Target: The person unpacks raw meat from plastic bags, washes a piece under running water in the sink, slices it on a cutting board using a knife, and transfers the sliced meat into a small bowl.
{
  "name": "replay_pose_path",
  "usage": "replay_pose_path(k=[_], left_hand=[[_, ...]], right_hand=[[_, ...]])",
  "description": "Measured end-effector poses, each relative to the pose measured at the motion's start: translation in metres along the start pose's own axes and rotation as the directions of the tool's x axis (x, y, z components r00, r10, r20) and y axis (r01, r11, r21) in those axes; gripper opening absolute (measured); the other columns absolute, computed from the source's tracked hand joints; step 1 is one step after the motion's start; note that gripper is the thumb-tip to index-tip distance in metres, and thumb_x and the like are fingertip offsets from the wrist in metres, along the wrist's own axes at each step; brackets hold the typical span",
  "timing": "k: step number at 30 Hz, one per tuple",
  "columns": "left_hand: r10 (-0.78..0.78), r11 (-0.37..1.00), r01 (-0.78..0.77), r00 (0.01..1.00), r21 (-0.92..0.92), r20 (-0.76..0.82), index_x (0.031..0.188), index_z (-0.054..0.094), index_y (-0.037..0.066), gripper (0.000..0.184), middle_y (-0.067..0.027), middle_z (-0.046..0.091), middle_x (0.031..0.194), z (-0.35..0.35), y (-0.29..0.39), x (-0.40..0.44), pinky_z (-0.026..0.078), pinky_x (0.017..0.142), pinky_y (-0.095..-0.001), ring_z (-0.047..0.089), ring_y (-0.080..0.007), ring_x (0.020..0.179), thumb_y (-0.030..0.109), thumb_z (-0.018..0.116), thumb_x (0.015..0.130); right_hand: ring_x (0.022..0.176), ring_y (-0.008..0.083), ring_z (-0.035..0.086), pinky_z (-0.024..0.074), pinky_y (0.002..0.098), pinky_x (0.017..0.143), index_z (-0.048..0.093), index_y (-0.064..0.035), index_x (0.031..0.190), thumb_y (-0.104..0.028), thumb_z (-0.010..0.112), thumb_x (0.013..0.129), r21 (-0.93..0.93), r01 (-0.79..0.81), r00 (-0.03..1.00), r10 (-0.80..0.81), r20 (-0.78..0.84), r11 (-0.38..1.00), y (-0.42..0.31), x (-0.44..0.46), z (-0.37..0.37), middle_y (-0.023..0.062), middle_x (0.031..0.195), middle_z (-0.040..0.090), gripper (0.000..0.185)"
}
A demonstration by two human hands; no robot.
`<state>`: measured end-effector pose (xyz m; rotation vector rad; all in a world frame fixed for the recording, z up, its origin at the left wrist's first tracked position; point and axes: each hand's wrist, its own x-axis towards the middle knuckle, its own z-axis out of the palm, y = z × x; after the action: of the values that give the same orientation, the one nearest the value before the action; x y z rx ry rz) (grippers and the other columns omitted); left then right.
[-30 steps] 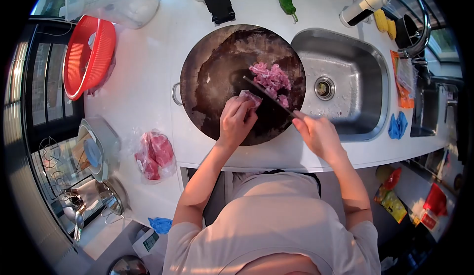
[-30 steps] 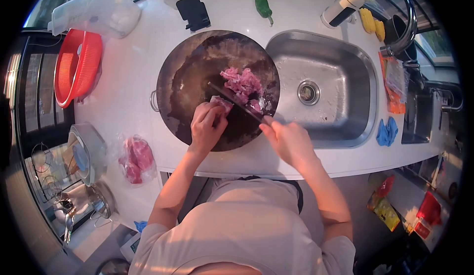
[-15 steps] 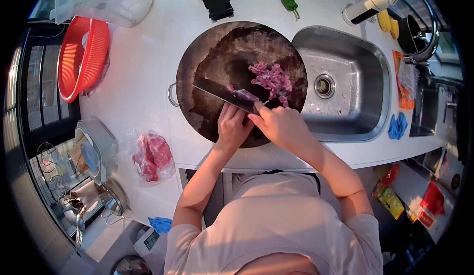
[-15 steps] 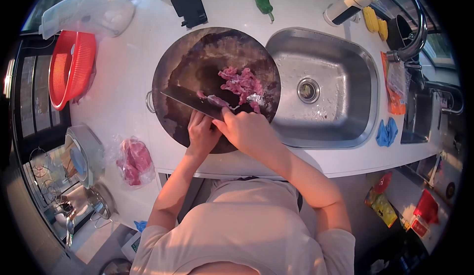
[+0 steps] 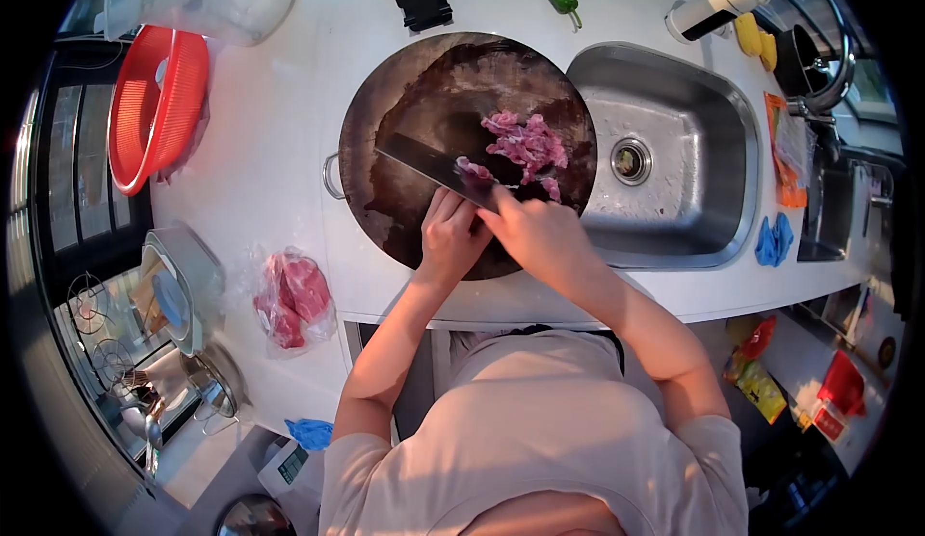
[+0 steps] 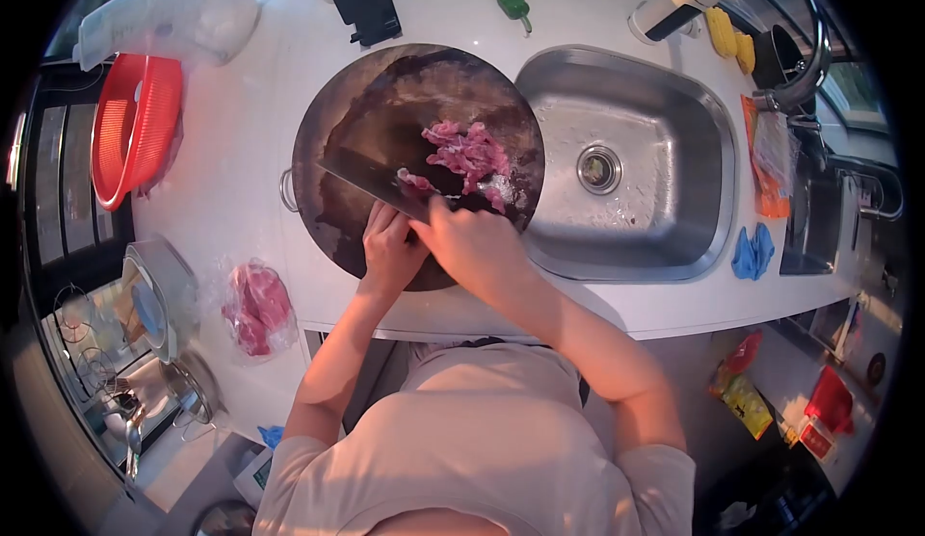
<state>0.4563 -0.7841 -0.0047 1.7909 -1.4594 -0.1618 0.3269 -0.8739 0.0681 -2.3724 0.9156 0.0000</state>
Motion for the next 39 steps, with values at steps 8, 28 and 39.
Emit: replay_pose_path(k=[8, 28, 39], left_hand=[[0.043, 0.996, -0.048, 0.997, -0.081, -0.067, 0.088, 0.067, 0.002, 0.021, -0.0107, 0.066, 0.092, -0.003, 0.006, 0.006, 0.052, 0.08, -0.0387, 0.063, -0.0314, 0.089, -0.003, 0.072, 0.068], [0.028, 0.999, -0.027, 0.999, 0.019, -0.024, 0.096, 0.071, 0.001, 0.028, -0.0107, 0.067, 0.098, -0.002, -0.001, -0.003, 0.054, 0.081, -0.041, 0.064, -0.0339, 0.093, 0.004, 0.076, 0.069], [0.019, 1.0, -0.019, 0.999, -0.002, -0.026, 0.094, 0.069, -0.001, 0.027, -0.0133, 0.067, 0.097, -0.004, 0.006, 0.005, 0.055, 0.083, -0.0393, 0.065, -0.0338, 0.095, -0.001, 0.074, 0.068]], right_hand=[[0.064, 0.0411, 0.066, 0.0515, 0.048, 0.057, 0.064, -0.004, 0.091, -0.039, 0.055, 0.099, 0.034, -0.033, 0.999, 0.032, 0.043, 0.999, 0.038, -0.044, -0.035, 0.018, 0.062, 0.063, 0.037], [0.059, 0.0381, 0.066, 0.0533, 0.0469, 0.053, 0.065, -0.0041, 0.099, -0.035, 0.057, 0.098, 0.027, 0.02, 0.992, -0.024, 0.125, 0.999, 0.018, -0.036, -0.047, 0.0172, 0.059, 0.063, 0.032], [0.055, 0.0356, 0.067, 0.0535, 0.0452, 0.048, 0.064, -0.0038, 0.114, -0.037, 0.061, 0.096, -0.111, 0.026, 1.0, -0.024, 0.019, 0.993, 0.041, -0.062, -0.03, 0.0152, 0.058, 0.064, 0.038]])
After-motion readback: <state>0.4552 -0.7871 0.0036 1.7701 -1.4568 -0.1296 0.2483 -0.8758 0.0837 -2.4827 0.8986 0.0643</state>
